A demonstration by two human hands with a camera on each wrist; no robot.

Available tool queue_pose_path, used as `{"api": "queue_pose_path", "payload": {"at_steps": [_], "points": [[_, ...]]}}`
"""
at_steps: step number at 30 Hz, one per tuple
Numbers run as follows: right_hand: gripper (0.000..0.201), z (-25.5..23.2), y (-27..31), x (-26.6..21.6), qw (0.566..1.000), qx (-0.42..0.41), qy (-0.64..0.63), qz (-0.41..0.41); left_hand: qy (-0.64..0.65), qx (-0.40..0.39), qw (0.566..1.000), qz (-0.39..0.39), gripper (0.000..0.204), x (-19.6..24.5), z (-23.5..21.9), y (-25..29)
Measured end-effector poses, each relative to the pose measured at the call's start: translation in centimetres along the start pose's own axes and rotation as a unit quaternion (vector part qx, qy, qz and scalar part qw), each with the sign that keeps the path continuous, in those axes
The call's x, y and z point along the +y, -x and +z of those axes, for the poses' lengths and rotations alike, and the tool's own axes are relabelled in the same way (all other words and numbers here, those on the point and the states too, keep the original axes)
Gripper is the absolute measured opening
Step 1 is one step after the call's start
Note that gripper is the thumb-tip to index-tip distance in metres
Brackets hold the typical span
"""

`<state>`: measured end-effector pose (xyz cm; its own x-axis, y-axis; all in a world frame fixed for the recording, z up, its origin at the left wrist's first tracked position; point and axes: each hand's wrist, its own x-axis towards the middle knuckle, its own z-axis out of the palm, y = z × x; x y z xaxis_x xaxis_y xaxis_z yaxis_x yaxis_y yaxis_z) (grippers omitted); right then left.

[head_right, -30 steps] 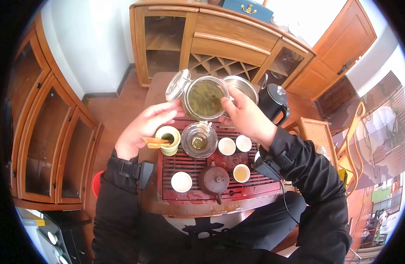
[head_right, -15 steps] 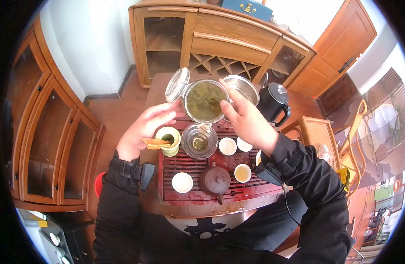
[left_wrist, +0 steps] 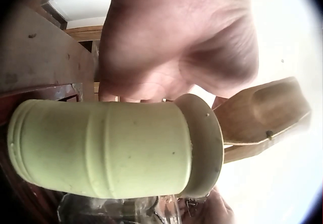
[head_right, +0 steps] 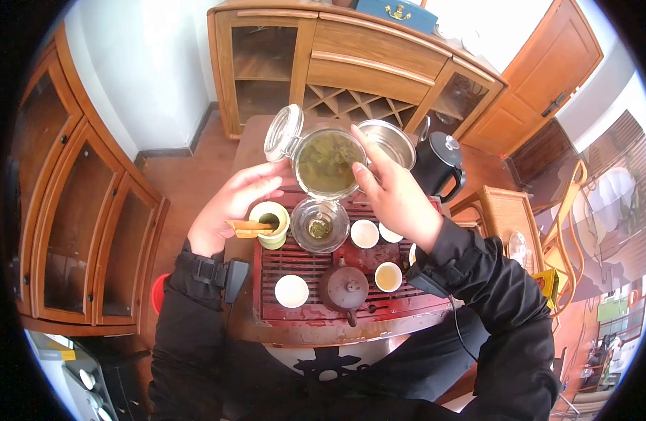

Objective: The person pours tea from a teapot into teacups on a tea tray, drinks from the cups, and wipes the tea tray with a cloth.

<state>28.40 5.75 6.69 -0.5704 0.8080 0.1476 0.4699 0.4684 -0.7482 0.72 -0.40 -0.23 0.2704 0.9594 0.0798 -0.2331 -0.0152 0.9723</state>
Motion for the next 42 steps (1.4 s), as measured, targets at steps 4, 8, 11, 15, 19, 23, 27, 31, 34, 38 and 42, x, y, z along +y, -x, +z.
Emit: {"api": "queue_pose_path", "payload": {"at_steps": [4,8,11,15,19,23,27,31,34,38,42], "points": [[0.056,0.1,0.0,0.6,0.998,0.023,0.023,-0.061,0.003,0.023,1.0,-0.018,0.056,0.7,0.6,0.3],[0.057,-0.1,0.4,-0.5,0.999,0.007,0.028,-0.013,0.007,0.024,1.0,-0.017,0.056,0.5,0.4,0.2],[0.058,0.2,0.2,0.4,0.997,0.028,0.037,-0.056,0.037,0.031,0.999,-0.011,0.052,1.2,1.1,0.5],[0.059,-0.1,0.5,-0.4,0.999,0.003,0.041,0.019,0.054,0.01,0.998,-0.007,0.05,1.4,1.0,0.6],[0.059,0.0,0.6,-0.6,0.999,0.019,0.036,-0.011,0.045,0.013,0.999,-0.015,0.05,1.3,1.0,0.6],[0.059,0.1,0.7,-0.6,0.999,0.019,0.049,-0.005,0.041,0.012,0.999,-0.02,0.049,1.2,0.8,0.5],[0.059,0.1,0.8,-1.0,0.998,0.026,0.05,-0.017,0.023,0.048,0.998,-0.041,0.048,1.3,0.9,0.7],[0.059,0.0,0.8,-1.2,0.998,0.021,0.061,-0.011,0.037,0.029,0.999,-0.019,0.048,1.1,0.7,0.6],[0.059,0.3,0.7,-0.6,0.997,0.032,0.057,-0.041,0.032,0.037,0.999,-0.023,0.048,1.1,0.7,0.7],[0.059,0.1,1.0,-1.3,0.998,0.021,0.05,-0.007,0.037,0.025,0.999,-0.016,0.05,1.0,0.6,0.5],[0.059,0.2,0.9,-1.0,0.998,0.029,0.055,-0.031,0.039,0.006,0.999,-0.001,0.051,0.4,0.3,0.1]]}}
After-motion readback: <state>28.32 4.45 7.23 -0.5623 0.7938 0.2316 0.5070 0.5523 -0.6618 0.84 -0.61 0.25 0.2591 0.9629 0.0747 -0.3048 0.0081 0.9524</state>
